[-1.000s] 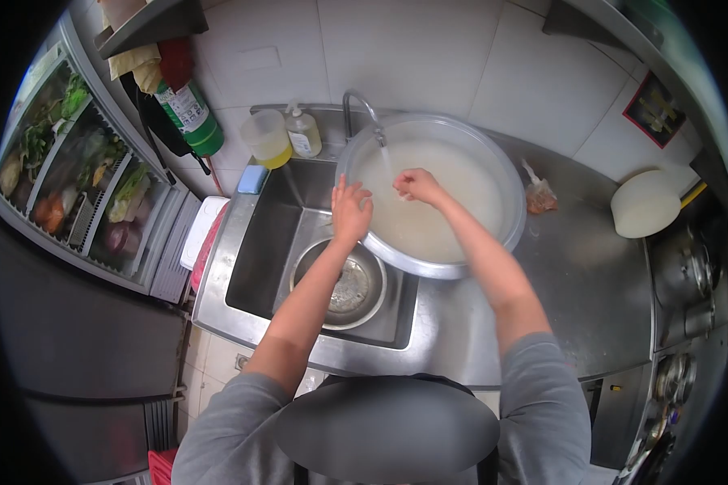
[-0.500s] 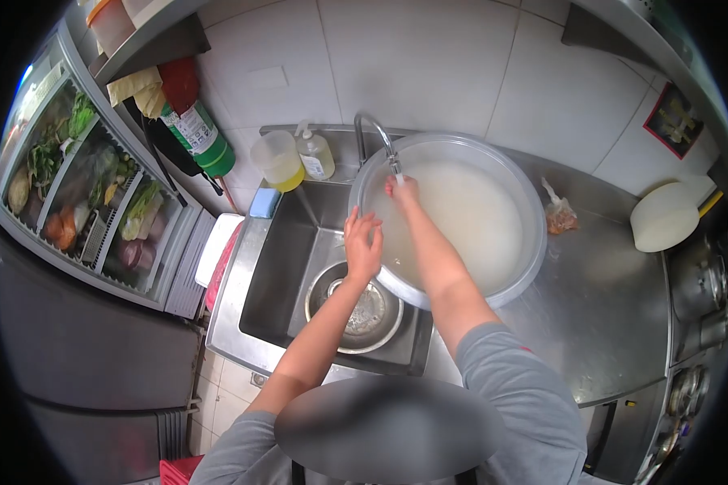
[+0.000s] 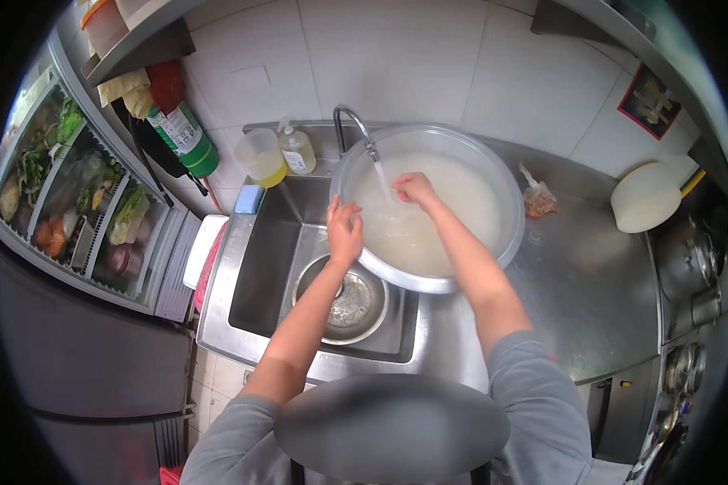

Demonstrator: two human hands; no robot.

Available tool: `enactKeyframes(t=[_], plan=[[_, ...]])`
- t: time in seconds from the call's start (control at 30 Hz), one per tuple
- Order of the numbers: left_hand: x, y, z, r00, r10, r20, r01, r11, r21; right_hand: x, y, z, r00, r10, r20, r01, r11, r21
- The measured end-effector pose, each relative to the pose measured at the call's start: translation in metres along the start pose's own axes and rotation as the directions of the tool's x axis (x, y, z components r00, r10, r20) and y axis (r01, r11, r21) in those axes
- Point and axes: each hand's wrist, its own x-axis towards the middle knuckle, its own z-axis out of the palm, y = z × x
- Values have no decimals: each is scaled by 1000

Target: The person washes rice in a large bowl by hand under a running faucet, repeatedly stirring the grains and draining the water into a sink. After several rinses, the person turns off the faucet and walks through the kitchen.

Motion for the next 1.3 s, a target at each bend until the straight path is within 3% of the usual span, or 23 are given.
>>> enactKeyframes(t=[0.03,0.1,0.17,0.23,0.43,0.5,0.53,0.6,1.3], plan=[[0,-2,1,1000,-1,1,1,1000,-5,-16,-8,-13,999,19,-29,-21,998,-53],[-1,-5,3,1000,29,-9,-29,999,27,-42,-8,-46,994,-108,20,108,917,-385],[-2,-4,2,1000,27,-6,-27,999,30,-68,-6,-81,987,-158,31,135,700,-701],[-2,-4,1,1000,22,-4,-22,999,35,-108,-24,-105,988,-92,-120,-59,498,-865],[-4,-7,3,999,46,-22,-45,998,31,-174,-14,-146,923,-110,-368,-291,426,-857],[-4,-6,3,999,47,-11,-46,999,21,-164,35,-153,801,-306,-515,-314,519,-795],[-4,-7,3,999,47,-11,-46,999,23,-164,39,-152,801,-306,-515,-312,520,-795],[-3,-7,3,999,52,0,-51,997,53,-164,45,-150,736,-184,-651,-303,771,-560],[-2,-7,5,1000,-11,26,10,997,70,-169,45,-147,665,-226,-712,-272,815,-512]])
